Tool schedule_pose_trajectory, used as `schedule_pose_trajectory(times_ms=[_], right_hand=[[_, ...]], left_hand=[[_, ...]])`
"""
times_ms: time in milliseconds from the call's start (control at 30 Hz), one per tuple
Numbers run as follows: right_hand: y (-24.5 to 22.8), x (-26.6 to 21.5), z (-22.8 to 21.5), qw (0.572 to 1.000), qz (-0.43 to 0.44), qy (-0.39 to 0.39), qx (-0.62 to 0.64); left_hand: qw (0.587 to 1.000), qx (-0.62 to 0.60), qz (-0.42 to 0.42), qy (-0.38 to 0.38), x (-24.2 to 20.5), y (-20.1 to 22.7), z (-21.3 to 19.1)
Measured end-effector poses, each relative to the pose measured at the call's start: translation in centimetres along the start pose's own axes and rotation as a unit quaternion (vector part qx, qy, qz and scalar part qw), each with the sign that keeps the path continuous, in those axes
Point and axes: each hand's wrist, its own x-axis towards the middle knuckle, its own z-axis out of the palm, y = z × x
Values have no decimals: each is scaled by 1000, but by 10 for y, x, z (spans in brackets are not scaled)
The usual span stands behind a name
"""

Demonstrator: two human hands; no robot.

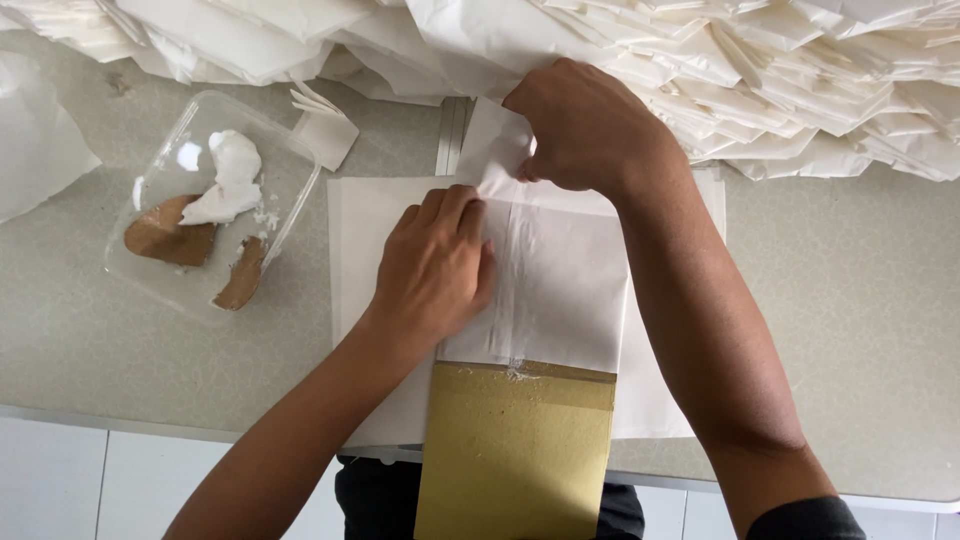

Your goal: The person applies a white paste to a cardboard template using a small wooden stick, then places a sheet of white paper over it. They fold the paper around the template, creasing the edges to form a wrapped package.

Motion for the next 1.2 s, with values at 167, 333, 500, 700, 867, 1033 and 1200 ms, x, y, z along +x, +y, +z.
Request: schedule_pose_trajectory(times_ms=[167, 333, 500, 700, 867, 1033, 1200], right_hand=[[2, 2, 5, 1000, 15, 4, -11], [-3, 0, 3, 999, 37, -12, -15], [-11, -1, -6, 996, 80, -40, -9], [0, 2, 3, 999, 48, -16, -8], [-6, 1, -2, 998, 56, -11, 16], [-6, 0, 0, 999, 50, 15, 2], [-17, -11, -4, 996, 92, 12, -6]], left_hand=[[998, 59, 15, -7, 7, 21, 18], [995, -56, 61, -52, 36, 66, 58], [992, -61, 105, 39, 46, 86, 71], [990, -96, 44, -92, 32, 49, 41], [998, -56, 22, -20, 4, 9, 10], [1000, 6, 14, 22, 0, -10, 1], [987, 138, 23, 73, 2, -6, 20]])
